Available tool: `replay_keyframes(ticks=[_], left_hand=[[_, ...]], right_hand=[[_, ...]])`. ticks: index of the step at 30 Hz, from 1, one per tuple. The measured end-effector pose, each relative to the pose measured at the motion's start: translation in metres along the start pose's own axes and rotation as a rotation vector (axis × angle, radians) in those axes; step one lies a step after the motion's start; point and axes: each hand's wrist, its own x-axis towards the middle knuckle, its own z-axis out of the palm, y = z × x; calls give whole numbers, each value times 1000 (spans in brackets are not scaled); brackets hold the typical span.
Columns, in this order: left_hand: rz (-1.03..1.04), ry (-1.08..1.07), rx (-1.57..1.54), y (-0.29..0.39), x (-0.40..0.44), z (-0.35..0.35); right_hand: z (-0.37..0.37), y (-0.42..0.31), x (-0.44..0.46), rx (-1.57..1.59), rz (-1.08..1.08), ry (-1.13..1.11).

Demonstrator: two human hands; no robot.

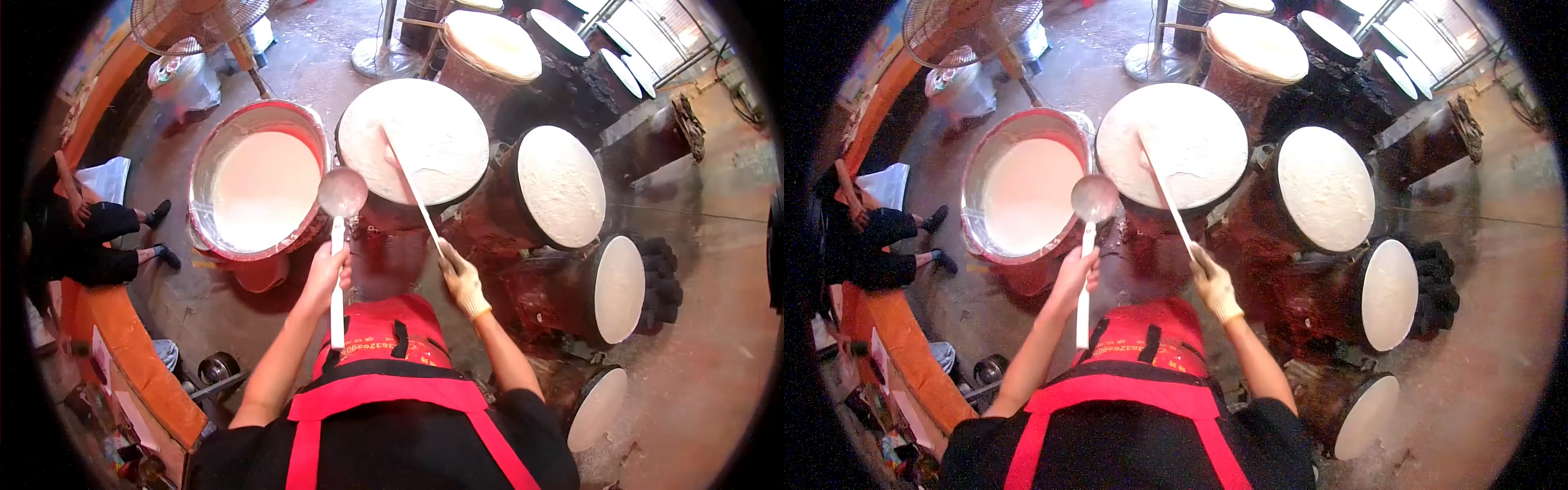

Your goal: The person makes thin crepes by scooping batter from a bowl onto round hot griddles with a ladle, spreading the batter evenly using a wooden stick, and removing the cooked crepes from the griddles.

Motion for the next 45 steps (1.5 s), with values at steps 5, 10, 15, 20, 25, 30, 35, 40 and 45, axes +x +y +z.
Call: replay_keyframes(ticks=[5, 10, 15, 20, 25, 30, 35, 40, 45], left_hand=[[101, -49, 195, 20, 97, 14], [27, 139, 143, 2, 147, 68], [-526, -314, -852, 72, 90, 61], [-365, -342, -426, 85, 66, 38], [-395, -424, -354, 116, 27, 20], [-68, -163, -152, 97, -40, -24], [-239, -15, -294, 25, -29, -89], [-411, -23, -473, 12, -24, -86], [-483, -160, -354, 38, -15, -37]], right_hand=[[4, 28, -18, -54, 15, 383], [62, 29, -5, 216, 65, 157], [37, -46, -5, 512, 390, 42], [24, -27, 8, 184, 225, 315], [64, -15, -32, -333, -9, 19], [9, -55, -6, -87, 227, 531], [58, -2, -32, -446, 183, 449], [40, -11, -25, -415, 41, 629], [72, -25, -31, -544, 87, 415]])
